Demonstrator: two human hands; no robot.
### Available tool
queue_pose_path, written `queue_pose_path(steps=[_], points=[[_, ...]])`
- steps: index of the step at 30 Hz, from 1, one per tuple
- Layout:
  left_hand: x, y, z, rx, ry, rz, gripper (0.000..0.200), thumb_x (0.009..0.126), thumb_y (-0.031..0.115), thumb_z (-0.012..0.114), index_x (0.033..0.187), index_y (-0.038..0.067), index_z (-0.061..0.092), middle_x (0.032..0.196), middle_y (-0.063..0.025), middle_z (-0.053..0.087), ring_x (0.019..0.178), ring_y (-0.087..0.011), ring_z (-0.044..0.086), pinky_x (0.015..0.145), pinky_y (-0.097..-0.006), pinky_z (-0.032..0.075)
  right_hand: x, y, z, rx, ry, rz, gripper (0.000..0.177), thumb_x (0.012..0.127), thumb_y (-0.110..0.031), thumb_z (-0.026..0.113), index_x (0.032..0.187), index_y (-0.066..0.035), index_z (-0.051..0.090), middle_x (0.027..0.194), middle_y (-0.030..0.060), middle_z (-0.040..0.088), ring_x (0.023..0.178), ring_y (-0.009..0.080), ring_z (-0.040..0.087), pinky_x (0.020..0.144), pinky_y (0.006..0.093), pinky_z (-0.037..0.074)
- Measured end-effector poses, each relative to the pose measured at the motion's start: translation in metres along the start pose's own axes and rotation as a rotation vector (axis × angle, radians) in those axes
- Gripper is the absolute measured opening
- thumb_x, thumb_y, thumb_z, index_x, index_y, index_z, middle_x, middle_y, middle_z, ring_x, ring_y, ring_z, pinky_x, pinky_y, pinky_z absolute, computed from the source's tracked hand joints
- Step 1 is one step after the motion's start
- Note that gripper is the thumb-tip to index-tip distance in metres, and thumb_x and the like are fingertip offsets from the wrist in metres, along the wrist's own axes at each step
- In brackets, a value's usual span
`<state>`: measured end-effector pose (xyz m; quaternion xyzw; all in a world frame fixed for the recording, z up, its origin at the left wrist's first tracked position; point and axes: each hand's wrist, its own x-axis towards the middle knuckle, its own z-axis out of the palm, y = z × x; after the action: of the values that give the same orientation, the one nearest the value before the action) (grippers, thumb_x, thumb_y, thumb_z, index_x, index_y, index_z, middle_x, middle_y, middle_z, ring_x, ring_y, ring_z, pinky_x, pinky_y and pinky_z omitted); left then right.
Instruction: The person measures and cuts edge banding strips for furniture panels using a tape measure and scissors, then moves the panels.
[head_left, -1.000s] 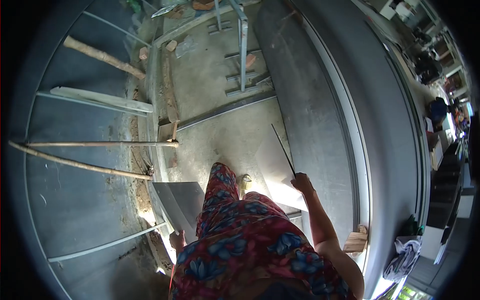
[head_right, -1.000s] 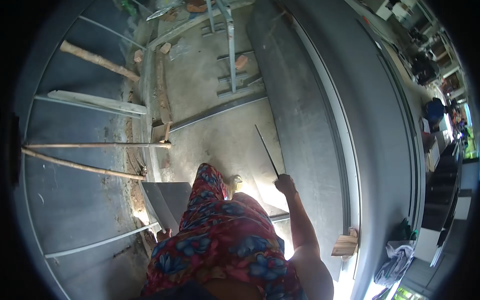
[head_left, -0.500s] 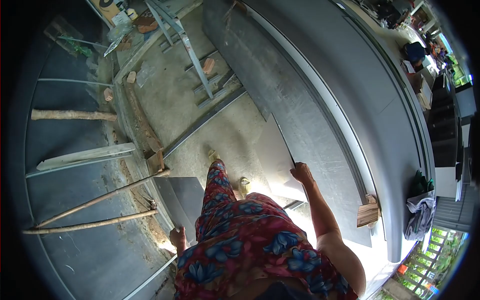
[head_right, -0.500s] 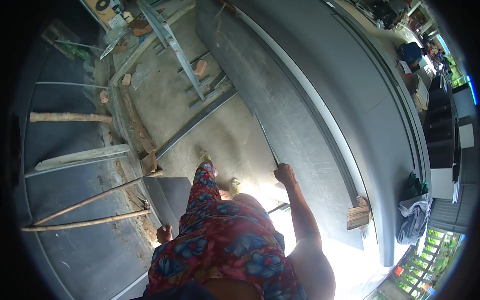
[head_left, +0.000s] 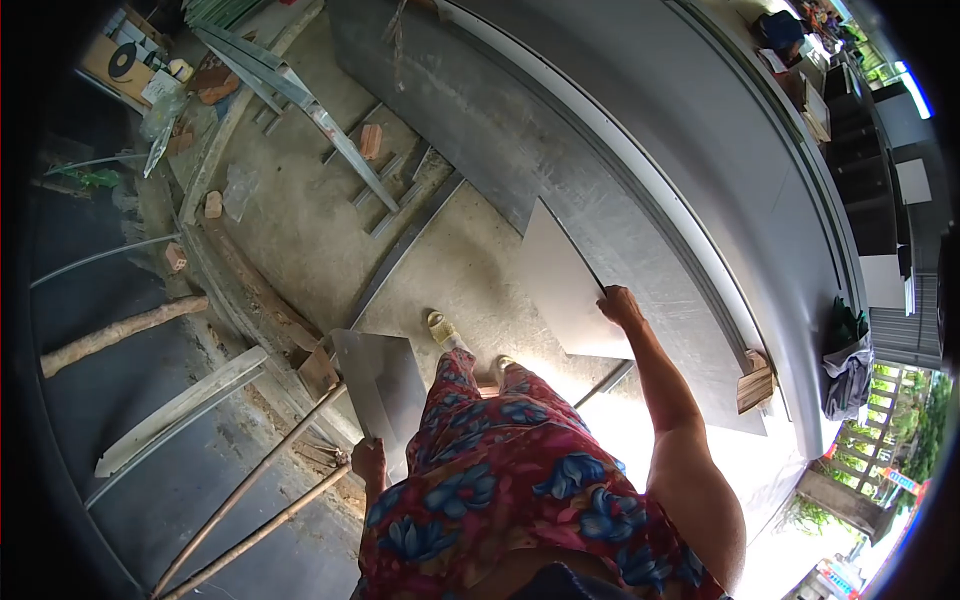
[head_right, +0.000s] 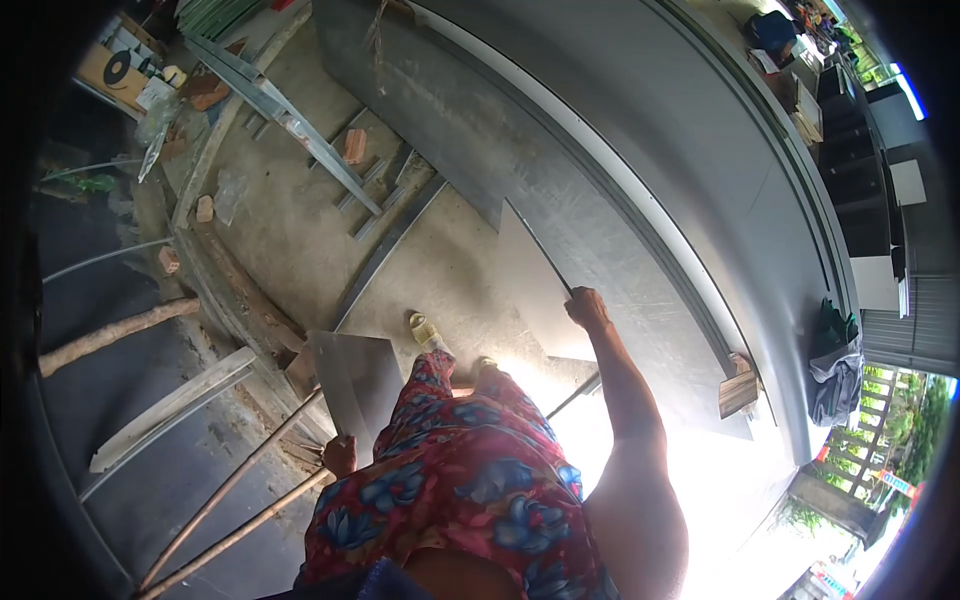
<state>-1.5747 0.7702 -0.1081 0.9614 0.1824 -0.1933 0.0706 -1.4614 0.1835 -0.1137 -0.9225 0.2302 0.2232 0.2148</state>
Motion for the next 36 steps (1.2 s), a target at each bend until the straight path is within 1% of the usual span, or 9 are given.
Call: queue_pose_path(steps=[4,5,12,16,20,26,31,34,36], points=[[0.048,0.029,-0.022,0.062,-0.017,0.047,0.036,0.073,0.041,0.055,0.078,0.006,0.063,0.072,-0.0134,0.061,0.070,-0.0333,0.059,0.062,-0.0426,0.047,0.027,-0.030,-0.014,0.025,-0.002,0.077,0.021,0.068,-0.018,0.057,0.083,-0.003,0.062,0.081,0.0208,0.060,0.081,0.0339,0.058,0.069,0.0398,0.046],[0.059,0.035,-0.020,0.122,0.002,0.077,0.025,0.071,0.034,0.061,0.074,0.009,0.063,0.072,-0.0112,0.062,0.068,-0.0307,0.060,0.060,-0.0400,0.048,0.036,-0.034,-0.014,0.032,-0.004,0.074,0.021,0.068,-0.018,0.057,0.082,-0.004,0.062,0.079,0.0206,0.060,0.080,0.0334,0.058,0.068,0.0398,0.045],[0.123,0.087,-0.046,0.173,-0.028,0.153,0.028,0.072,0.035,0.061,0.074,0.008,0.060,0.069,-0.0129,0.061,0.064,-0.0315,0.060,0.057,-0.0417,0.047,0.108,-0.074,-0.021,0.055,0.039,0.039,0.018,0.070,-0.017,0.055,0.080,-0.003,0.060,0.079,0.0198,0.059,0.080,0.0339,0.058,0.068,0.0409,0.045],[0.143,0.125,-0.061,0.212,0.007,0.201,0.026,0.072,0.033,0.061,0.075,0.008,0.060,0.069,-0.0123,0.061,0.064,-0.0315,0.059,0.057,-0.0417,0.046,0.160,-0.080,-0.014,0.091,0.051,-0.067,0.018,0.070,-0.015,0.054,0.081,-0.003,0.061,0.082,0.0201,0.059,0.082,0.0347,0.057,0.069,0.0413,0.045],[0.162,0.151,-0.062,0.071,0.045,0.323,0.027,0.071,0.033,0.062,0.073,0.006,0.059,0.067,-0.0129,0.060,0.063,-0.0313,0.058,0.057,-0.0415,0.045,0.203,-0.079,-0.013,0.059,0.035,-0.062,0.019,0.070,-0.015,0.055,0.083,-0.004,0.061,0.085,0.0196,0.059,0.084,0.0341,0.057,0.071,0.0406,0.045],[0.176,0.194,-0.062,0.148,0.052,0.412,0.030,0.069,0.033,0.063,0.071,0.004,0.058,0.065,-0.0151,0.059,0.061,-0.0325,0.058,0.055,-0.0416,0.044,0.240,-0.060,-0.029,0.063,0.002,-0.018,0.019,0.072,-0.016,0.058,0.087,-0.005,0.062,0.088,0.0185,0.060,0.088,0.0333,0.057,0.074,0.0395,0.046],[0.184,0.216,-0.049,0.077,-0.028,0.468,0.031,0.069,0.034,0.063,0.071,0.004,0.056,0.064,-0.0160,0.058,0.062,-0.0348,0.057,0.056,-0.0431,0.043,0.260,-0.045,-0.038,-0.024,0.187,-0.022,0.021,0.077,-0.012,0.049,0.095,-0.003,0.057,0.087,0.0198,0.060,0.087,0.0338,0.057,0.073,0.0418,0.046],[0.183,0.232,-0.045,0.073,-0.062,0.526,0.030,0.070,0.033,0.063,0.070,0.004,0.055,0.063,-0.0163,0.057,0.060,-0.0354,0.056,0.054,-0.0427,0.043,0.267,-0.045,-0.048,-0.009,0.209,0.092,0.023,0.079,-0.010,0.044,0.099,-0.003,0.054,0.092,0.0217,0.058,0.087,0.0355,0.057,0.072,0.0423,0.046],[0.182,0.243,-0.045,0.086,-0.080,0.560,0.028,0.070,0.031,0.063,0.071,0.004,0.055,0.063,-0.0160,0.058,0.059,-0.0348,0.057,0.054,-0.0421,0.043,0.266,-0.047,-0.051,0.026,0.338,0.068,0.026,0.078,-0.010,0.046,0.102,-0.003,0.053,0.098,0.0219,0.056,0.089,0.0360,0.055,0.074,0.0421,0.046]])
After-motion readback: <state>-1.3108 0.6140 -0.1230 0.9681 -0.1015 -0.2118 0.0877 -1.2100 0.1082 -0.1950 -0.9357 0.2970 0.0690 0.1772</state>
